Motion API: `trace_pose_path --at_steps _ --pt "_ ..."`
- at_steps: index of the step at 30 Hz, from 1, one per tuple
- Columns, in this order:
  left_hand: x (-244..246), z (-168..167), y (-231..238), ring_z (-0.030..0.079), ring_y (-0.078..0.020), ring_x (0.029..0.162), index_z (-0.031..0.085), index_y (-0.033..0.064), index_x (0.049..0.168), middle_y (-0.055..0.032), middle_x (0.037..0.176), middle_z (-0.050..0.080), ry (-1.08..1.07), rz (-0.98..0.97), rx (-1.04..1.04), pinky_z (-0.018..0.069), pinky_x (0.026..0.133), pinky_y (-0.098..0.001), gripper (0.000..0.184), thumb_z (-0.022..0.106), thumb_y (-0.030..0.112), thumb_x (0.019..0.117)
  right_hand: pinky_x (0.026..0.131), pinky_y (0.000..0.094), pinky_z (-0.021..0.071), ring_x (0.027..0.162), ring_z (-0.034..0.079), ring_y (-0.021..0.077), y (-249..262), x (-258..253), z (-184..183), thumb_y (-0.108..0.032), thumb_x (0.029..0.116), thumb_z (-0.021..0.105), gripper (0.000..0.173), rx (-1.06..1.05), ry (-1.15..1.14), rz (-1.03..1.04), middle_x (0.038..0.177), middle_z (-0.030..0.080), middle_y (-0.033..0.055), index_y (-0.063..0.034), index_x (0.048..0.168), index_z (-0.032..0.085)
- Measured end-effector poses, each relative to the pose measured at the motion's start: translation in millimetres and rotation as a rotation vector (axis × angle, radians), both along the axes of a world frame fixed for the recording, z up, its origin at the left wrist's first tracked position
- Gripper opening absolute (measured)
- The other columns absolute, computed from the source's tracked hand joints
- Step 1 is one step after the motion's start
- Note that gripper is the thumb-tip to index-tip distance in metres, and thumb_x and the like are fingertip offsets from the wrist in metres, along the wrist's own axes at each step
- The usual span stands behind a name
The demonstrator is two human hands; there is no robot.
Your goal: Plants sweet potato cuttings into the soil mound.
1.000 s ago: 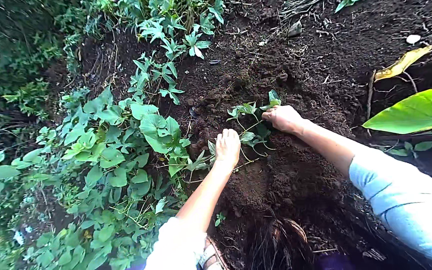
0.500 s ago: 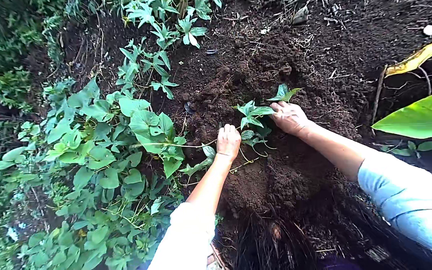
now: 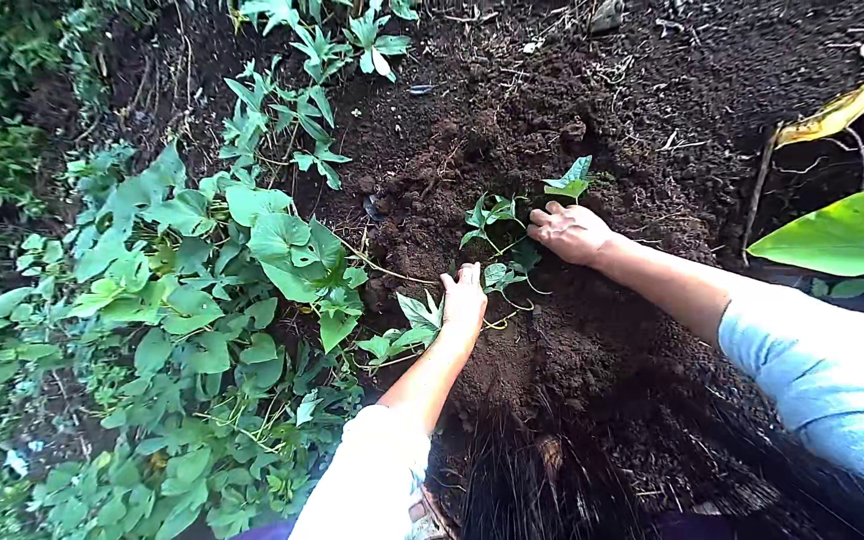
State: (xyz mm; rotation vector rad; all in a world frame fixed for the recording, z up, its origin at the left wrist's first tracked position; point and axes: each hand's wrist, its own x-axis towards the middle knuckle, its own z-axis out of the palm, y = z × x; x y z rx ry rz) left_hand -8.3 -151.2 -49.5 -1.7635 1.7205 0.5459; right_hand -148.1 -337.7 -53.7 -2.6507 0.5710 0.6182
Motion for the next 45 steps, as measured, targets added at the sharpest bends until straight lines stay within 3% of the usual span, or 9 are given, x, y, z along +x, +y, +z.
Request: trace_pose_path --at_steps 3,5,9,15,23,27,34,39,45 --pt "-3 6 3 0.034 -0.0441 0.147 0.029 -0.0076 0.158 -0.024 0.166 0.024 -0.024 0.064 0.027 0.0388 0.107 -0.065 0.061 0.052 -0.005 0.1007 0.082 0.0583 0.0545 0.118 0.059 0.0481 2 -1 -5 0.011 0.0964 0.054 0.023 -0.013 -0.027 -0.051 0.124 0.062 0.0245 0.0035 0.115 0.067" --pt "-7 8 9 0.029 -0.0452 0.15 0.035 -0.0094 0.154 -0.0245 0.168 0.02 -0.053 0.096 0.046 0.0342 0.111 -0.069 0.057 0.053 -0.003 0.101 0.082 0.0587 0.0548 0.117 0.06 0.0489 5 -3 -8 0.012 0.0961 0.054 0.023 -0.024 -0.039 -0.065 0.123 0.062 0.0257 0.0045 0.114 0.066" --pt "-13 9 7 0.002 -0.0456 0.159 0.026 -0.0085 0.158 -0.0251 0.172 -0.001 -0.057 0.246 0.111 0.0178 0.117 -0.075 0.062 0.051 -0.001 0.1024 0.083 0.059 0.0542 0.116 0.06 0.0497 5 -1 -9 0.011 0.0968 0.054 0.022 -0.035 -0.023 -0.052 0.122 0.062 0.0267 0.0051 0.114 0.066" --pt "-25 2 2 -0.006 -0.0386 0.16 0.019 -0.0083 0.16 -0.0225 0.172 -0.006 -0.037 0.385 0.097 0.0062 0.118 -0.0766 0.07 0.055 -0.001 0.1004 0.081 0.0587 0.0558 0.118 0.06 0.0469 1 -13 -3 0.013 0.096 0.055 0.025 0.0 -0.045 -0.051 0.122 0.063 0.0239 0.0036 0.114 0.069" --pt "-14 0 12 0.0 -0.0366 0.161 0.008 -0.0066 0.162 -0.0217 0.173 0.0 0.052 0.394 -0.012 0.0062 0.12 -0.0736 0.071 0.048 0.001 0.1043 0.085 0.0592 0.0552 0.117 0.061 0.0458 3 -6 -3 0.01 0.0985 0.052 0.022 0.001 -0.051 -0.132 0.119 0.065 0.0228 0.0032 0.108 0.071" --pt "-16 0 10 -0.002 -0.0379 0.16 0.007 -0.0062 0.163 -0.0237 0.172 -0.004 0.033 0.386 0.008 0.0067 0.119 -0.0746 0.072 0.048 0.001 0.1042 0.106 0.0573 0.0462 0.123 0.06 0.0455 18 -20 7 0.012 0.0969 0.053 0.032 -0.027 -0.17 -0.067 0.126 0.065 0.0257 0.0043 0.125 0.066" --pt "-16 -3 8 -0.002 -0.0348 0.161 0.005 -0.0014 0.164 -0.0214 0.173 -0.004 -0.003 0.39 0.054 0.0043 0.121 -0.0713 0.071 0.044 0.001 0.1051 0.121 0.0654 0.0245 0.15 0.028 0.0529 70 -18 -11 0.006 0.1001 0.048 0.061 -0.024 -0.079 -0.161 0.165 0.026 0.0295 -0.0031 0.159 0.036" --pt "-18 2 6 -0.003 -0.0357 0.161 0.003 -0.0024 0.164 -0.0238 0.172 -0.007 -0.011 0.403 0.095 0.0036 0.121 -0.0707 0.07 0.041 0.0 0.1056 0.12 0.0583 0.0307 0.149 0.035 0.0495 82 -29 -10 0.002 0.1042 0.04 0.055 -0.111 -0.074 -0.268 0.162 0.026 0.0372 0.0139 0.156 0.026" --pt "-16 4 8 -0.006 -0.0371 0.16 0.013 0.0152 0.167 0.0064 0.175 -0.008 0.057 0.415 0.012 0.0081 0.115 -0.0787 0.081 0.052 -0.006 0.0995 0.121 0.055 0.0301 0.149 0.039 0.0432 64 -22 -28 0.003 0.1023 0.04 0.056 -0.09 -0.095 -0.237 0.162 0.035 0.0291 0.0082 0.157 0.03"
